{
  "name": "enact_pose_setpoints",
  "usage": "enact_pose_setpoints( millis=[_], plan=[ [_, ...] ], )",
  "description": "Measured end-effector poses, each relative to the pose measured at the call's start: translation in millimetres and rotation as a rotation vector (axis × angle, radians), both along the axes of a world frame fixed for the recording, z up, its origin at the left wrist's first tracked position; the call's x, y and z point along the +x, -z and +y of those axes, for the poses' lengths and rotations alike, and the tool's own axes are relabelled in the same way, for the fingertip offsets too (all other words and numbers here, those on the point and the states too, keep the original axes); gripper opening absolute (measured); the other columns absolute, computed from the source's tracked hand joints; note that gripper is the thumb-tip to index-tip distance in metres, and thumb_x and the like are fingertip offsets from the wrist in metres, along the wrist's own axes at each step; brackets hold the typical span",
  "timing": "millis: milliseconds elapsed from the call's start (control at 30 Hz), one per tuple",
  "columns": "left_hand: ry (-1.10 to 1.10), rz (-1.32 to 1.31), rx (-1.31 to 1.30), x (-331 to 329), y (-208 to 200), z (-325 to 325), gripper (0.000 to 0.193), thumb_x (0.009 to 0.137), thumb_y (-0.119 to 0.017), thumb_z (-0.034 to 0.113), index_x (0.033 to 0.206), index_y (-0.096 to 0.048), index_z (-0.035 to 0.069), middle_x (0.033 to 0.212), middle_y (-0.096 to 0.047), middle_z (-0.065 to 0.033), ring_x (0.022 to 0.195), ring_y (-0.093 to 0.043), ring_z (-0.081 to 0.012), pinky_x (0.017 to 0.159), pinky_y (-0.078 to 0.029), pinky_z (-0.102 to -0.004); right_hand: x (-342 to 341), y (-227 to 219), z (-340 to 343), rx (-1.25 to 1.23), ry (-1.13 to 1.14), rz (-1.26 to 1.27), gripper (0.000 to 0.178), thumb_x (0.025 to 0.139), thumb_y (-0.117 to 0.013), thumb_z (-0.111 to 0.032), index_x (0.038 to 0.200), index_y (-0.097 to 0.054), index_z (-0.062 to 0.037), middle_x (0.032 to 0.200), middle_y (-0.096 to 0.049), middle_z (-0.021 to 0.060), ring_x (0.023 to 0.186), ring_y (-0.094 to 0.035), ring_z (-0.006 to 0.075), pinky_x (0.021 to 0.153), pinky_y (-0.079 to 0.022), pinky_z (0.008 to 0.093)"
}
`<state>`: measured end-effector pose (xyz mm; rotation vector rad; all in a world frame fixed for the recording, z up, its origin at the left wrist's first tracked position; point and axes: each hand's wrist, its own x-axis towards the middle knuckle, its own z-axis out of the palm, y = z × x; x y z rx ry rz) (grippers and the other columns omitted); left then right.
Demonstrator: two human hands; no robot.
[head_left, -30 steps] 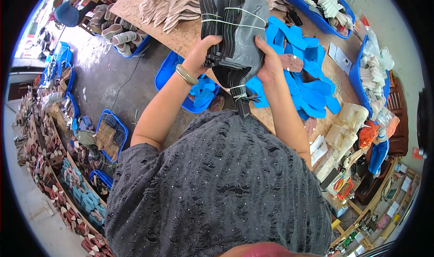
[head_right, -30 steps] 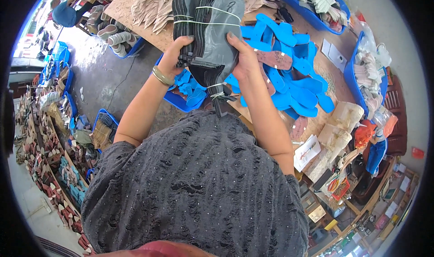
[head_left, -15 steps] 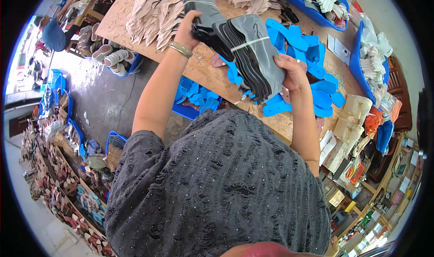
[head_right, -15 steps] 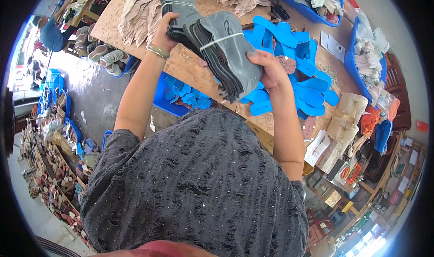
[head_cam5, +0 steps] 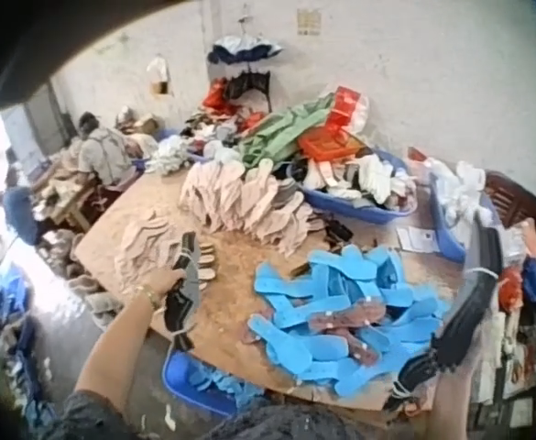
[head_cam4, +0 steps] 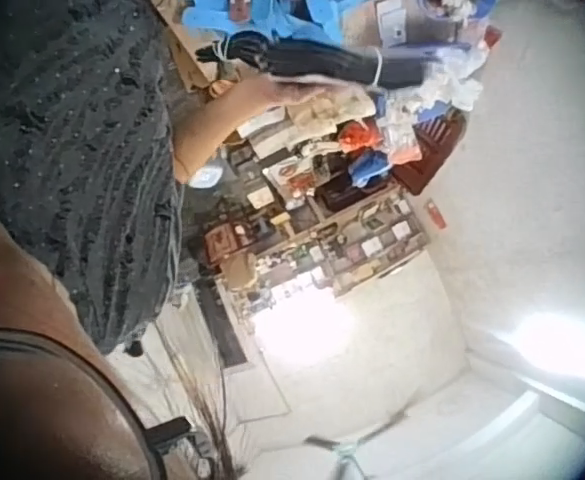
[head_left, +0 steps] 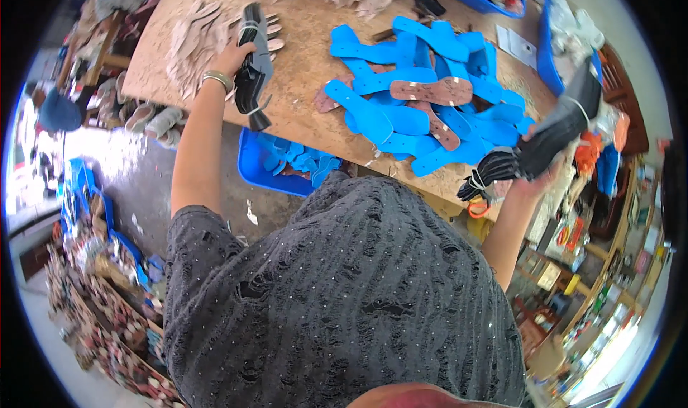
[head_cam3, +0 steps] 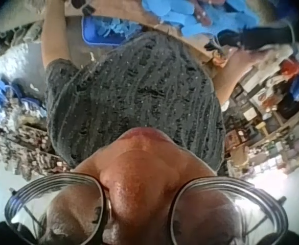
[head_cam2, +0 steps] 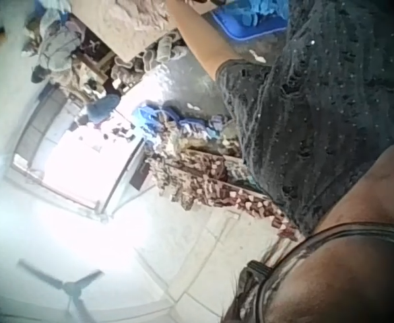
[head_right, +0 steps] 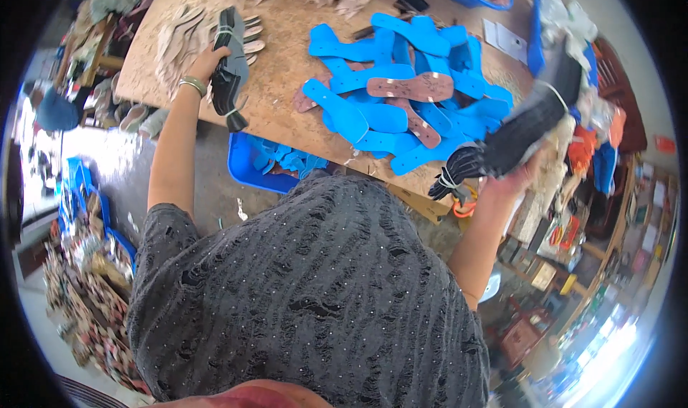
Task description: Assembling shoe components by hand, specifically attaching straps and layers to a sole template and trimming edges.
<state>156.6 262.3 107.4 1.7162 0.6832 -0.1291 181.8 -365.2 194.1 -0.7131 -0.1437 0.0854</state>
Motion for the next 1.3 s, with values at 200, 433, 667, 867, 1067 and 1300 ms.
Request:
enact_pose_setpoints(
  millis=[200,433,667,867,1067,1300],
  plan=[
    [0.191,-0.376,0.102,72,15,-132,0.087,0.081,-0.064,0.049,0.142,-0.023,0.001,0.133,-0.042,-0.0183,0.122,-0.043,-0.0272,0.099,-0.035,-0.0346,1,4,61,-0.288,0.193,0.282,0.035,0.091,-0.053,-0.021,0.12,-0.054,-0.0012,0.115,-0.06,0.0098,0.103,-0.058,0.0209,0.091,-0.046,0.0358],
    [0.385,-0.424,-0.866,25,-99,-332,0.049,0.09,-0.057,0.025,0.13,-0.043,0.002,0.124,-0.055,-0.0098,0.111,-0.055,-0.021,0.095,-0.044,-0.038,1,-33,134,-0.385,0.014,0.137,0.038,0.091,-0.055,-0.019,0.124,-0.051,-0.0003,0.119,-0.057,0.0094,0.105,-0.056,0.0182,0.091,-0.043,0.0314],
    [0.175,-0.413,-0.477,-51,-152,-335,0.041,0.078,-0.066,0.012,0.115,-0.055,-0.001,0.103,-0.064,-0.0092,0.091,-0.062,-0.0177,0.08,-0.051,-0.0315,-21,-60,125,-1.216,0.468,-0.991,0.045,0.077,-0.068,-0.01,0.118,-0.054,-0.0016,0.108,-0.058,0.0135,0.101,-0.053,0.0338,0.093,-0.039,0.039],
    [0.248,-0.492,0.096,-120,-116,-373,0.063,0.071,-0.071,0.02,0.126,-0.045,0.002,0.102,-0.063,-0.0154,0.092,-0.06,-0.0204,0.081,-0.047,-0.0318,-67,-40,98,-1.167,0.194,-1.113,0.024,0.074,-0.07,-0.009,0.095,-0.06,-0.0015,0.088,-0.059,0.0108,0.078,-0.054,0.0304,0.072,-0.043,0.037],
    [0.286,-0.296,0.344,-210,-109,-416,0.064,0.074,-0.069,0.021,0.132,-0.044,0.01,0.101,-0.063,-0.0185,0.09,-0.063,-0.0309,0.079,-0.048,-0.0367,-105,0,46,-0.92,-0.591,-0.786,0.013,0.078,-0.069,-0.009,0.078,-0.062,0.002,0.068,-0.055,0.0027,0.06,-0.049,0.0132,0.055,-0.038,0.0293],
    [0.274,-0.238,0.339,-278,-88,-483,0.062,0.076,-0.068,0.022,0.131,-0.043,0.007,0.101,-0.064,-0.0191,0.093,-0.062,-0.0338,0.079,-0.048,-0.0407,-139,20,-18,-0.539,-0.809,-0.078,0.015,0.082,-0.067,-0.01,0.087,-0.068,0.004,0.059,-0.052,-0.0019,0.048,-0.038,0.0035,0.044,-0.023,0.0204]
  ],
)
